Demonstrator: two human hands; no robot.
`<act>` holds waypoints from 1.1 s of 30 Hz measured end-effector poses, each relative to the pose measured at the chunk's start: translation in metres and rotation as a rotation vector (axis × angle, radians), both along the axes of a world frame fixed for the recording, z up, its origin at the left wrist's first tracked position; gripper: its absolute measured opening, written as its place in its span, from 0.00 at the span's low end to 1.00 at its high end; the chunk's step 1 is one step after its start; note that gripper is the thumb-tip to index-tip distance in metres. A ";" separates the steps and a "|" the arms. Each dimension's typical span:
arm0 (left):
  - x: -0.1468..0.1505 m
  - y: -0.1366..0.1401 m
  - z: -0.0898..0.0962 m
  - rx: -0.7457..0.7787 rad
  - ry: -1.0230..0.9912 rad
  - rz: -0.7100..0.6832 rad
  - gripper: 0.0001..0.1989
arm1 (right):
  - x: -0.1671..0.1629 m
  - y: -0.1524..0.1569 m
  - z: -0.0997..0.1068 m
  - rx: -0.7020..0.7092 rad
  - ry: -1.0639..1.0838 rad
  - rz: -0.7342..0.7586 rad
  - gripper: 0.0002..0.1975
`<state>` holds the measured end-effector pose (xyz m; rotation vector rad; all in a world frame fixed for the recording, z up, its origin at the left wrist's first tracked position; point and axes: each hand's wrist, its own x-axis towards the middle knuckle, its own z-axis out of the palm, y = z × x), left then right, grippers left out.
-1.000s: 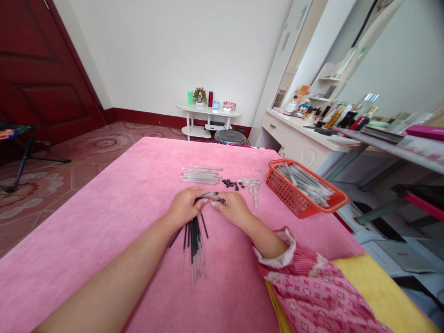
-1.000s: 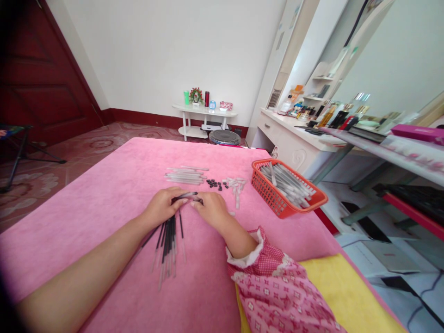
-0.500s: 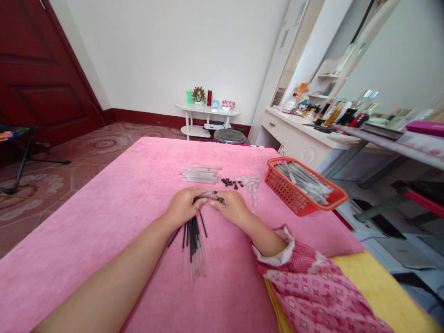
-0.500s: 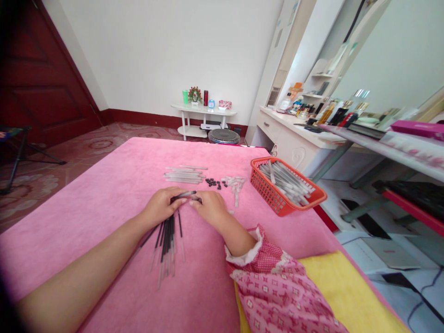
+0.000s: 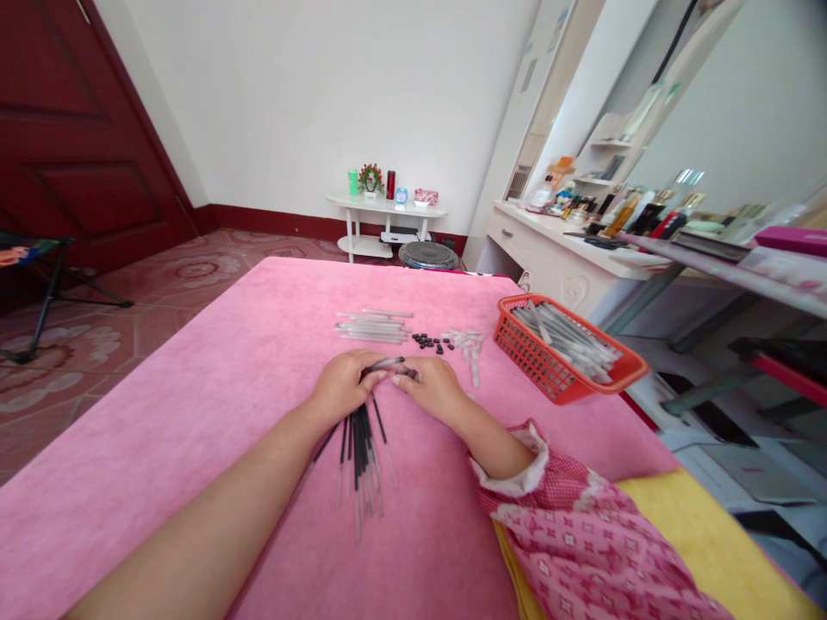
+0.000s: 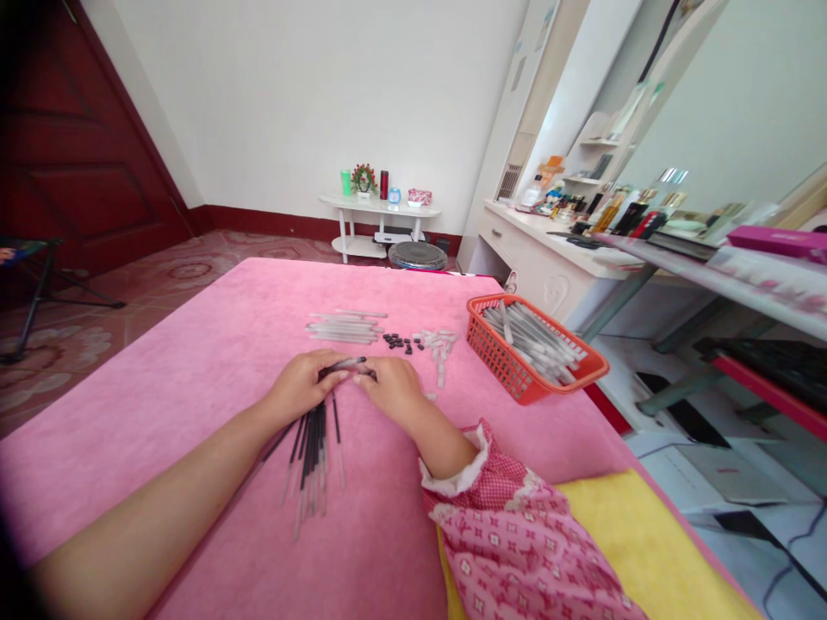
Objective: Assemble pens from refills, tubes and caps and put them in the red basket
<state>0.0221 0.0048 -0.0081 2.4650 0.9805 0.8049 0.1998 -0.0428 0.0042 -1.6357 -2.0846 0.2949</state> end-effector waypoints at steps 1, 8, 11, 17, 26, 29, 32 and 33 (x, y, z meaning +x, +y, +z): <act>0.000 0.000 0.000 0.000 -0.002 -0.001 0.12 | 0.000 0.000 0.000 0.000 0.001 -0.001 0.08; 0.000 0.000 0.000 0.000 -0.015 -0.001 0.13 | 0.000 0.000 0.001 -0.020 0.003 -0.007 0.08; 0.000 -0.001 0.000 -0.001 -0.018 0.002 0.12 | 0.000 0.000 0.001 -0.026 0.011 0.001 0.08; -0.001 -0.001 0.002 0.002 -0.020 -0.023 0.11 | 0.000 0.000 -0.001 -0.025 0.035 -0.036 0.07; -0.003 0.000 0.003 -0.096 -0.270 -0.004 0.12 | 0.003 0.005 -0.001 0.073 0.261 -0.056 0.06; -0.006 0.003 0.006 -0.175 -0.522 0.102 0.14 | 0.007 0.006 0.001 0.105 0.248 -0.078 0.04; -0.010 0.008 0.010 -0.350 -0.894 0.151 0.13 | 0.012 0.007 0.002 0.088 0.178 -0.104 0.03; -0.011 0.010 0.012 -0.440 -1.045 0.153 0.12 | 0.013 0.007 0.002 0.074 0.148 -0.111 0.03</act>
